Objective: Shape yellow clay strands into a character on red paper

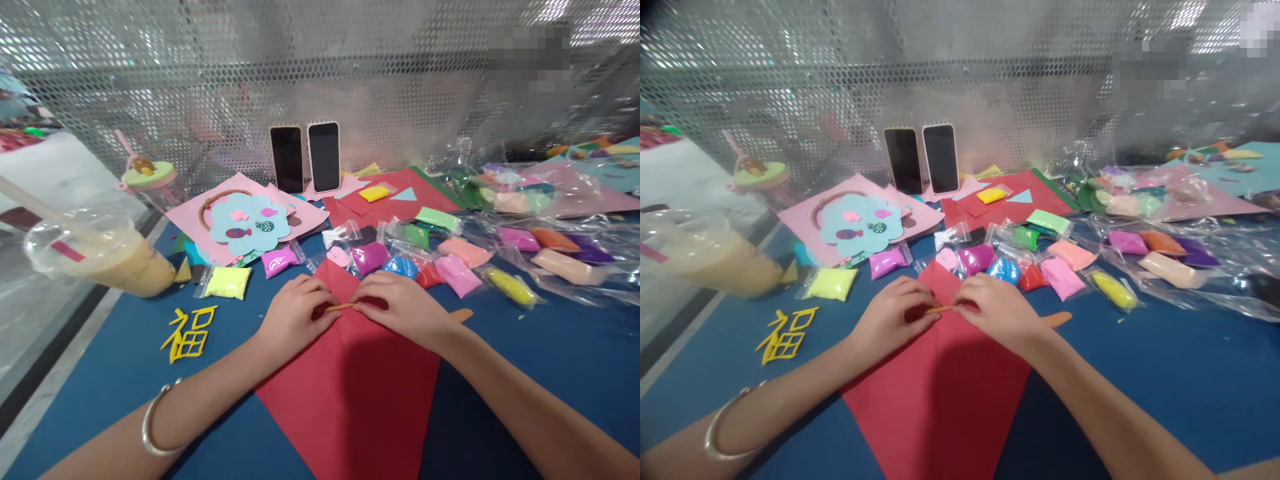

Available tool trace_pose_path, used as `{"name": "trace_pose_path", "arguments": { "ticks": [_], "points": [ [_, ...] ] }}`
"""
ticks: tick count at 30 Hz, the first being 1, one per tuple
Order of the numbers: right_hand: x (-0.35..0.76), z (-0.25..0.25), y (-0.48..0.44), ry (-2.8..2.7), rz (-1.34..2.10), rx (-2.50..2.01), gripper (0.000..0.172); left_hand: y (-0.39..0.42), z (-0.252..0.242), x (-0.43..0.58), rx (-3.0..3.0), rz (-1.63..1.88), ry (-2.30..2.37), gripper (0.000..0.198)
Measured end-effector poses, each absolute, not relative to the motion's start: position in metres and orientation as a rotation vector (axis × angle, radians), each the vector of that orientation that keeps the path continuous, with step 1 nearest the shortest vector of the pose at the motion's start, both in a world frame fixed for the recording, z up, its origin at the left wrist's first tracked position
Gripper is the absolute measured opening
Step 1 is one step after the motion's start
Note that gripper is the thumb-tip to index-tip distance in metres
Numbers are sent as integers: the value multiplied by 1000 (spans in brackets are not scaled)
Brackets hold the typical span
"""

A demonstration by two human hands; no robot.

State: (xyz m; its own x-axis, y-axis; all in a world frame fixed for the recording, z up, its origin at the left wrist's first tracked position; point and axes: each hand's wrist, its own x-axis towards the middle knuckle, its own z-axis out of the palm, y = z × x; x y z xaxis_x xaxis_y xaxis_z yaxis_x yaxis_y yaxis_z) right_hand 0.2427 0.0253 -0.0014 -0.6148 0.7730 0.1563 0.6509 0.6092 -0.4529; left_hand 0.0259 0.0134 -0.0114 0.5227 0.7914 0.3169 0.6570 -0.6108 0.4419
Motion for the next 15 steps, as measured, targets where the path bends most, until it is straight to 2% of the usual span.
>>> {"name": "trace_pose_path", "arguments": {
  "ticks": [5,9,15],
  "points": [
    [241,-2,26,-2526,462,-1128,15,15,-12,24,2507,714,1199,4],
    [243,-2,25,-2529,417,-1137,13,14,-12,20,2516,775,1182,14],
    [243,0,12,-2443,274,-1091,23,5,-5,14,2784,877,1069,10]
  ]
}}
